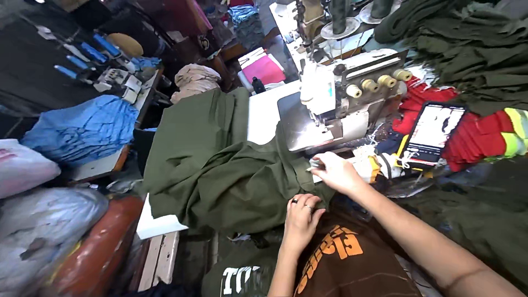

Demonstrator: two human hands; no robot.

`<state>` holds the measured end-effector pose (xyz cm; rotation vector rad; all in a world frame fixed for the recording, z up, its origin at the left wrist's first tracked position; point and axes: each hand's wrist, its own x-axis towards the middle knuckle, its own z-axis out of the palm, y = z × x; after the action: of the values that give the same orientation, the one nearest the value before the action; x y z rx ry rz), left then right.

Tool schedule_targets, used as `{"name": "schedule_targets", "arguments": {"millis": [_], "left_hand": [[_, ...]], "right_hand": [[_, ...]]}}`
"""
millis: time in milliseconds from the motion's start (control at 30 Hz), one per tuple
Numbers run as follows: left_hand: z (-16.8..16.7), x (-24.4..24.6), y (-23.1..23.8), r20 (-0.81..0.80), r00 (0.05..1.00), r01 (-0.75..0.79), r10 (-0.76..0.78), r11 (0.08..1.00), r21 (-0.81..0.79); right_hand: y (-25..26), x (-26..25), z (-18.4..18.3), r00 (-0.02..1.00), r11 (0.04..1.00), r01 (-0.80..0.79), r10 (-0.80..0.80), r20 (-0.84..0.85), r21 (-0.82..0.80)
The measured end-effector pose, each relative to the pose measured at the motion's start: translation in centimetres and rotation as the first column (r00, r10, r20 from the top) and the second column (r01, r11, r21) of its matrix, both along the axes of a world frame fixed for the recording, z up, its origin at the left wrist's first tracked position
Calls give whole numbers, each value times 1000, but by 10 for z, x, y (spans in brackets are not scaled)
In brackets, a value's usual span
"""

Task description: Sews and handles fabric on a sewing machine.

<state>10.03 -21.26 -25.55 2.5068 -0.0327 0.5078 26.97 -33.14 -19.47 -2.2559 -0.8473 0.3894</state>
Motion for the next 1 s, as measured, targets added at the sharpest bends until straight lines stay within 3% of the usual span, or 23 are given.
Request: {"name": "schedule_targets", "arguments": {"millis": [133,267,367,433,533,633,767,867,1000], "left_hand": [[11,-4,7,9,1000,25,-24,970,-240],[9,1,13,77,987,-107,140,938,-330],[14,8,22,183,939,-196,290,891,-409],[23,13,25,190,904,-236,383,818,-525],[42,28,29,55,898,-320,437,734,-599],[50,47,41,-43,904,-376,424,745,-551],[61,62,65,-46,919,-345,390,744,-573],[98,87,90,75,864,-415,498,789,-454],[173,99,142,502,655,-526,565,817,-234]], "right_hand": [[26,-25,9,996,992,-92,92,3,-89],[47,-17,-3,991,949,-130,117,-60,-287],[47,-10,3,990,950,-135,121,-67,-281],[42,-9,1,990,975,-141,134,-53,-170],[36,-18,4,992,981,-120,112,60,151],[32,-40,31,988,876,-155,141,66,458],[23,-56,70,935,722,-222,347,-66,655],[23,-53,88,891,656,-208,433,-136,725],[27,-27,94,971,708,-148,236,-34,691]]}}
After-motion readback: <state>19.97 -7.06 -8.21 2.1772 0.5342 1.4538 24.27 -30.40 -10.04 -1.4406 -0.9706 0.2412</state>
